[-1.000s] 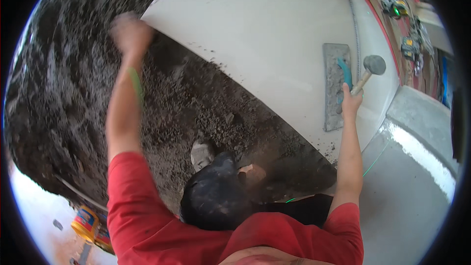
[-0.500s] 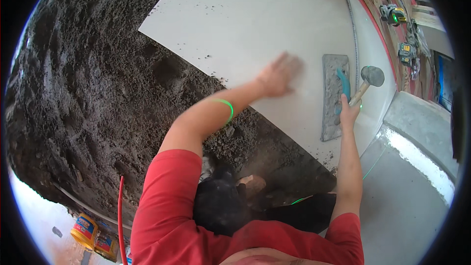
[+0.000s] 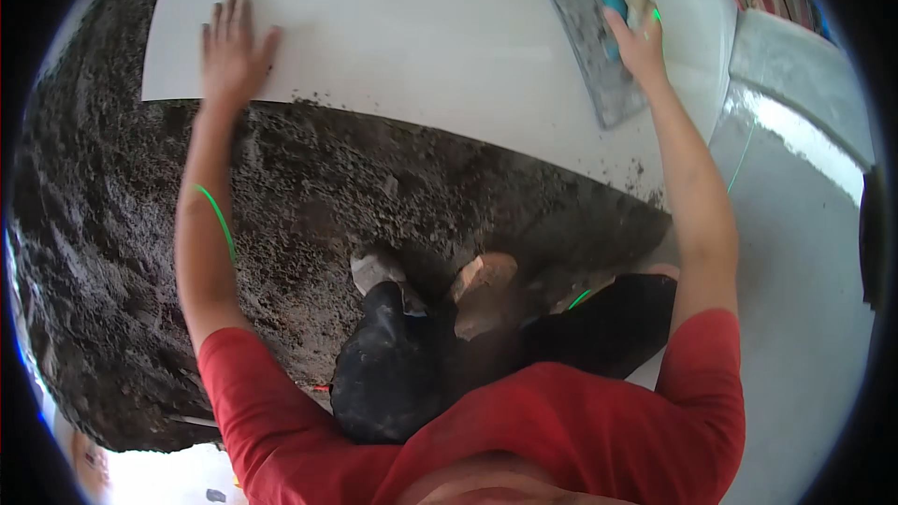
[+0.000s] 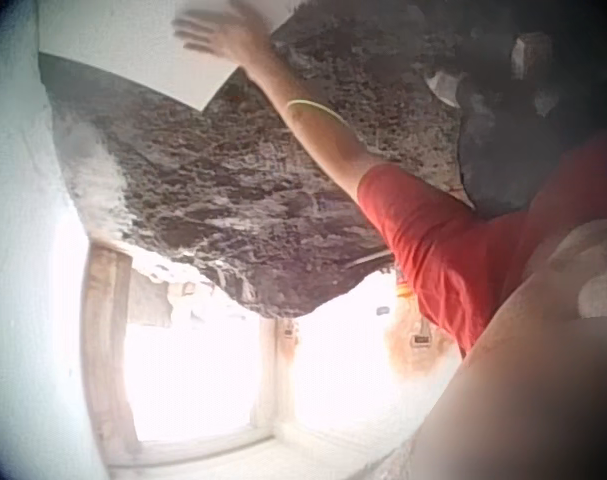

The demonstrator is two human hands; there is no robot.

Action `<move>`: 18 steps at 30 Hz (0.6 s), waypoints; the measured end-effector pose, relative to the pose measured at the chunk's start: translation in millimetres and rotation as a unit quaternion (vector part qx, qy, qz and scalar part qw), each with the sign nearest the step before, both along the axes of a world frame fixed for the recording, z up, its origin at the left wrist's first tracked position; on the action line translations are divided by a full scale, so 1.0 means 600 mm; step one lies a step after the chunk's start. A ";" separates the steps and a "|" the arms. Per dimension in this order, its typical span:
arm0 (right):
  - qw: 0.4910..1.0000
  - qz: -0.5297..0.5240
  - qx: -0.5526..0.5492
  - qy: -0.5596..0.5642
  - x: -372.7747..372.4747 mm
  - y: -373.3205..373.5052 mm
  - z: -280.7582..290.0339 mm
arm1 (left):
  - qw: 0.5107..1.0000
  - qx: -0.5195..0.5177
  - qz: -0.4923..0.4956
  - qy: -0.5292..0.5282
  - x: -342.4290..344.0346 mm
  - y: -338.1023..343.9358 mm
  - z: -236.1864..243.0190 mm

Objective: Measuring and laying floor tiles on a mortar bed using a laser level, trowel, and mallet.

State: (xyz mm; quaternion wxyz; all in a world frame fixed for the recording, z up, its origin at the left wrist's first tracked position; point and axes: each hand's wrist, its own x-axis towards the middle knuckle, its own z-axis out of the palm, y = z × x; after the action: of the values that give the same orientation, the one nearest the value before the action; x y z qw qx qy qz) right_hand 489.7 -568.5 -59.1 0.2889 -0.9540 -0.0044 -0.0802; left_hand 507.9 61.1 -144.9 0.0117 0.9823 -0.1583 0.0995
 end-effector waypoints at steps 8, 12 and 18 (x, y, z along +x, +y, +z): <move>0.956 -0.071 0.164 0.233 0.017 0.134 0.085 | 0.856 -0.240 -0.345 0.301 -0.379 -0.521 0.114; 0.997 0.039 0.030 0.054 -0.023 0.105 0.065 | 0.657 -0.430 -0.472 0.400 -0.526 -0.620 0.179; 0.986 0.070 0.049 -0.140 -0.235 -0.071 0.183 | 0.873 -0.247 -0.206 0.366 -0.371 -0.457 0.201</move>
State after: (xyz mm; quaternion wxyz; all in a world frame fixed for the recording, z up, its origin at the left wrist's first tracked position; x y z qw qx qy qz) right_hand 348.6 -611.0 50.7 0.3370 -0.9152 -0.1078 -0.1930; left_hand 285.1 -213.0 -24.0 0.3314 0.8585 -0.3119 -0.2363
